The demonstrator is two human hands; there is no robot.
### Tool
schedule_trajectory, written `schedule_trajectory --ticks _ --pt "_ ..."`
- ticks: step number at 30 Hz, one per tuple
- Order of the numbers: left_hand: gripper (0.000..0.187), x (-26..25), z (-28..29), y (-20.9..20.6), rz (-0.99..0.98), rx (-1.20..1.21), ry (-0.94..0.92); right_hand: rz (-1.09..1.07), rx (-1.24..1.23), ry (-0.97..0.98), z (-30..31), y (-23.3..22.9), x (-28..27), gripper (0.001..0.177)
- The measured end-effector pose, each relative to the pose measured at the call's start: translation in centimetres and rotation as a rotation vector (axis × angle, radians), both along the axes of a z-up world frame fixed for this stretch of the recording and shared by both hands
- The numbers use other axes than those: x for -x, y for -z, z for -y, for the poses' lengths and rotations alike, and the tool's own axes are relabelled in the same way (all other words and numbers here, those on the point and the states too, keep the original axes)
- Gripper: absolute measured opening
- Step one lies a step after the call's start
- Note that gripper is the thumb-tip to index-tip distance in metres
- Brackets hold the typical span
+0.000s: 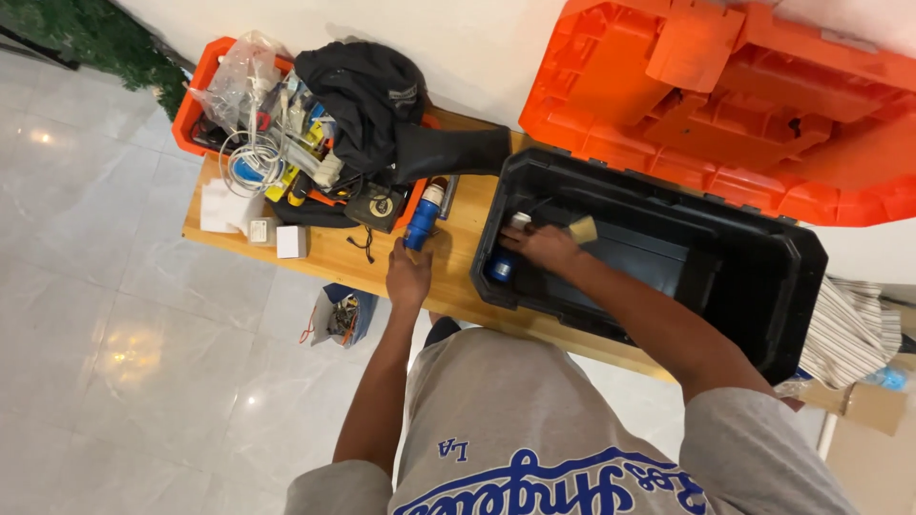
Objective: The person is organizing a variety of tools and electrical components by sorting them from an orange bin, cleaning them with a brush, and placing them into a black toolbox.
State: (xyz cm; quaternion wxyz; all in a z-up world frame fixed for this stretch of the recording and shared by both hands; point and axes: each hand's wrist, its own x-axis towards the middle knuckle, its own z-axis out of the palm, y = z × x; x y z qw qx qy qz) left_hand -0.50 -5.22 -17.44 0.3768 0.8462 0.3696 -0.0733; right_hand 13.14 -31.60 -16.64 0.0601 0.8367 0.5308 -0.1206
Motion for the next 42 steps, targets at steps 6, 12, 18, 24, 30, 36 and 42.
schedule_trajectory --ticks 6,12,18,24,30,36,42 --pt "0.068 -1.6 -0.5 0.6 -0.066 -0.024 0.01 -0.412 -0.125 0.43 0.8 -3.9 1.7 0.039" --pt "0.058 -2.1 -1.5 3.7 -0.097 -0.074 0.008 -0.446 -0.161 0.618 1.1 2.8 1.8 0.066" --pt "0.06 -0.8 -1.8 3.6 -0.039 0.061 -0.028 -0.667 -0.159 0.806 0.3 2.0 1.2 0.062" --pt "0.061 2.2 -1.1 -1.7 0.133 0.581 -0.24 -0.667 -0.225 0.88 0.5 -3.7 1.5 0.064" --pt "0.063 3.6 -1.2 -6.9 0.494 1.235 -0.236 -0.625 -0.551 1.036 3.6 -10.7 0.5 0.048" --pt "0.064 2.0 -1.9 -10.0 0.605 1.465 -0.152 -0.79 -0.337 1.139 4.5 -14.5 0.3 0.053" --pt "0.05 0.9 -1.3 -10.9 0.664 1.625 -0.123 -0.798 -0.456 1.132 3.9 -15.0 1.9 0.05"
